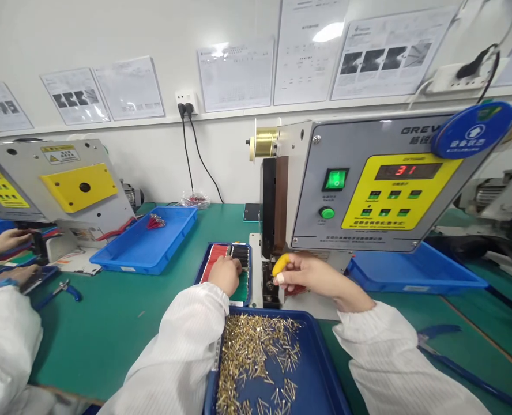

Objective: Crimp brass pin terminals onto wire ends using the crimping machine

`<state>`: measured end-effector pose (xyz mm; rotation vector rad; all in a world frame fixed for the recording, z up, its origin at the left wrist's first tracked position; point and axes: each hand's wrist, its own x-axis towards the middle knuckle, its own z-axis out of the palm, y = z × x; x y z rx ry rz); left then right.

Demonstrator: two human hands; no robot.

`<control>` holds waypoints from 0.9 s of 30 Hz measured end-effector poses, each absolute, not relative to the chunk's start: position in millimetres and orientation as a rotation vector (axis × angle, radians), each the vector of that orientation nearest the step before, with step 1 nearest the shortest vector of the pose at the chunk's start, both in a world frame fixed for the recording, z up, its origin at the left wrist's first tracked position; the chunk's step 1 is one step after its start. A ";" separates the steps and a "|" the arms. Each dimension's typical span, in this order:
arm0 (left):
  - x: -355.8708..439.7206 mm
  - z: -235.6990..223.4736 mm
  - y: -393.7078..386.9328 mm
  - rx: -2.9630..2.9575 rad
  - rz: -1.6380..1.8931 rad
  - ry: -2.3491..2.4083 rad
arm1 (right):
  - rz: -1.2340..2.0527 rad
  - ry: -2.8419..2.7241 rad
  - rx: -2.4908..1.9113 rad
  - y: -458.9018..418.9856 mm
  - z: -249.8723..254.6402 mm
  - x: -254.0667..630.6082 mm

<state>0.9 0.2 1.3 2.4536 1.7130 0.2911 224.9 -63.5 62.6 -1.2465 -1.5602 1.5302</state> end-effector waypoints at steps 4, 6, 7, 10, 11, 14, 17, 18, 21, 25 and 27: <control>3.7 -1.3 0.1 2.454 0.288 1.743 | 1.336 -1.363 -1.167 -58.6 35.6 221.2; 4.4 -1.7 0.1 2.458 0.302 1.751 | 1.275 -1.330 -1.126 -56.2 26.8 217.9; 4.6 -1.7 0.3 2.460 0.313 1.753 | 1.248 -1.317 -1.111 -55.1 23.8 216.3; 4.4 -1.6 1.9 2.459 0.351 1.769 | 1.179 -1.292 -1.115 -52.3 18.5 213.0; 4.4 -1.5 3.0 2.457 0.364 1.777 | 1.165 -1.290 -1.126 -51.7 17.5 212.5; 5.2 -0.8 7.7 2.466 0.392 1.797 | 1.155 -1.301 -1.137 -50.9 16.6 212.3; 7.5 1.2 13.5 2.498 0.389 1.795 | 1.156 -1.322 -1.133 -52.9 20.4 212.7; 8.4 2.0 15.5 2.508 0.384 1.796 | 1.155 -1.332 -1.134 -54.0 22.5 212.6; 10.6 2.9 20.9 2.526 0.371 1.809 | 1.150 -1.355 -1.130 -57.8 29.2 212.1; 11.5 0.6 24.6 2.535 0.363 1.823 | 1.152 -1.339 -1.144 -60.7 33.8 211.1; 11.5 -0.9 24.7 2.539 0.367 1.836 | 1.157 -1.334 -1.137 -60.8 33.9 210.8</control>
